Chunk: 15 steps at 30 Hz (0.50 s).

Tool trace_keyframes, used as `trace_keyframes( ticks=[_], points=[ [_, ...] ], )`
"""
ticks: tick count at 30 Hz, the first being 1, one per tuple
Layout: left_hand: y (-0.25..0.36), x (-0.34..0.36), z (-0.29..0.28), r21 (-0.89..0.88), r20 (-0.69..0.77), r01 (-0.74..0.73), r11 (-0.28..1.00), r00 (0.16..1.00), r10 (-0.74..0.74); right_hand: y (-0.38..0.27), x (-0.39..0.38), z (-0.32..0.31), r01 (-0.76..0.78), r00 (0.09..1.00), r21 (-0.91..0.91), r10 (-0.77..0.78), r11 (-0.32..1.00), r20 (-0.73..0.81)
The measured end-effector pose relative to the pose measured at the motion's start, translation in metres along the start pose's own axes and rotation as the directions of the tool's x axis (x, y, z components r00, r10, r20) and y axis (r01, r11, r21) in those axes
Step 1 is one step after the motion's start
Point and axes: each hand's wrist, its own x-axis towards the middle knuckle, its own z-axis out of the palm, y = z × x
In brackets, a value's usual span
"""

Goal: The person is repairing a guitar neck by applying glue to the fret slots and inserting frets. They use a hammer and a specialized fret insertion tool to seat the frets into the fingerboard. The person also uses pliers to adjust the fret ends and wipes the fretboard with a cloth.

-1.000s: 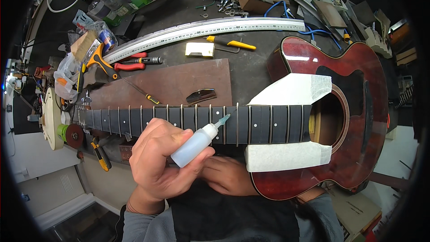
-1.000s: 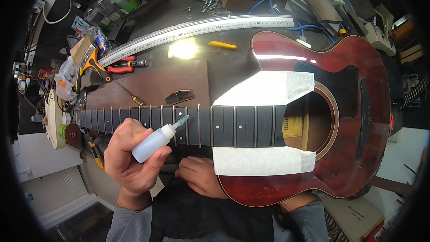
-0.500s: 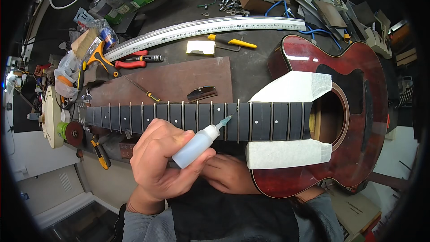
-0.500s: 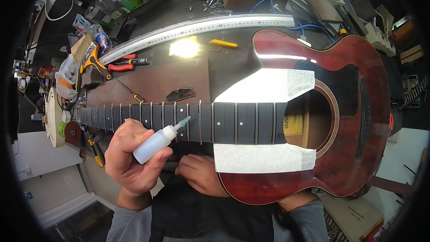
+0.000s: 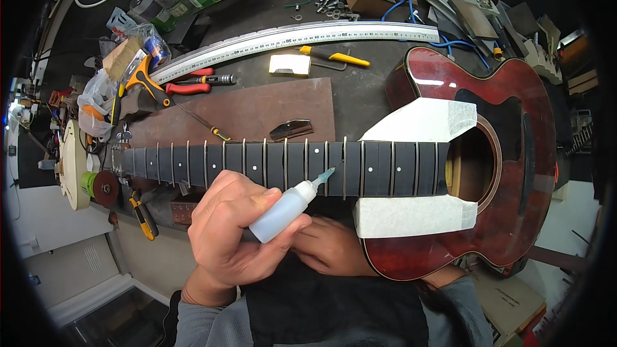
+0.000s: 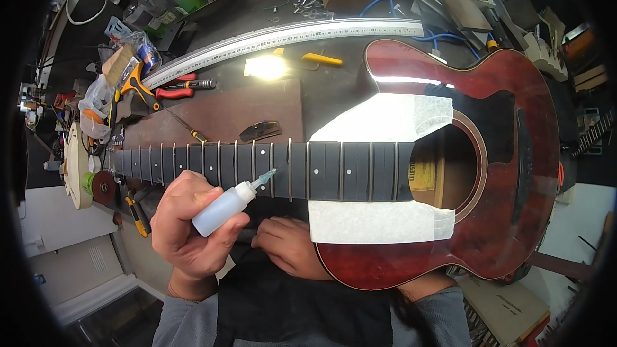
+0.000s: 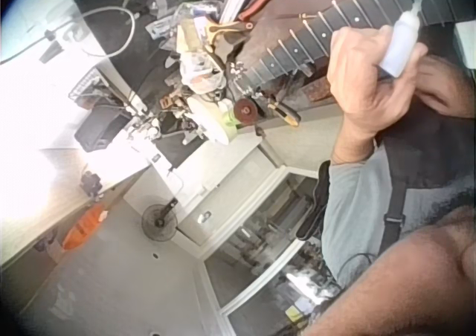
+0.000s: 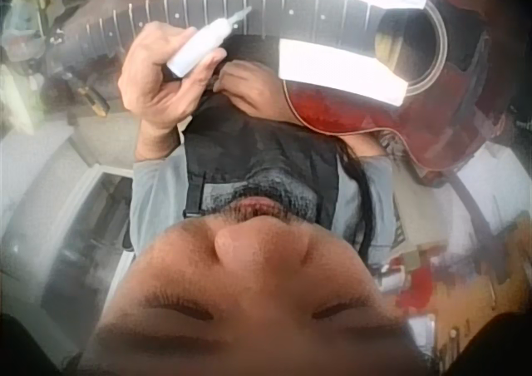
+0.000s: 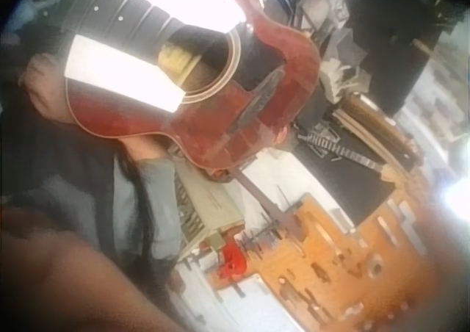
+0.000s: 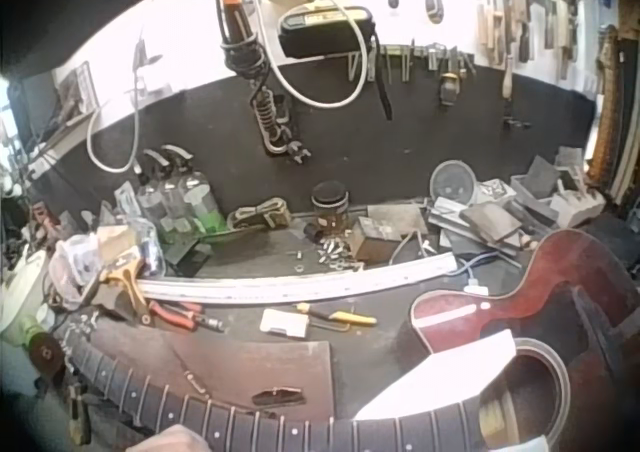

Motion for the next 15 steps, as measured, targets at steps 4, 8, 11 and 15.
trace_keyframes(
  ticks=[4, 8, 11, 15],
  points=[
    [-0.0004, -0.0023, -0.0011, 0.003, 0.004, -0.009, 1.0, 1.0, 0.009, -0.0003, 0.001, -0.002, -0.009, 1.0, 0.013, 0.008, 1.0, 0.013],
    [0.0001, -0.0022, -0.0021, 0.009, 0.011, -0.023, 1.0, 1.0, 0.023, 0.0001, 0.0003, -0.0005, -0.001, 1.0, 0.022, 0.001, 1.0, 0.004],
    [-0.0001, -0.0036, -0.0024, 0.01, 0.013, -0.024, 1.0, 1.0, 0.023, 0.0016, 0.0008, -0.0015, -0.005, 1.0, 0.027, 0.004, 1.0, 0.025],
    [0.0004, -0.0053, -0.0042, 0.01, 0.02, -0.03, 1.0, 0.999, 0.03, 0.0014, 0.0011, -0.0016, -0.009, 1.0, 0.042, 0.008, 0.999, 0.029]
  ],
)
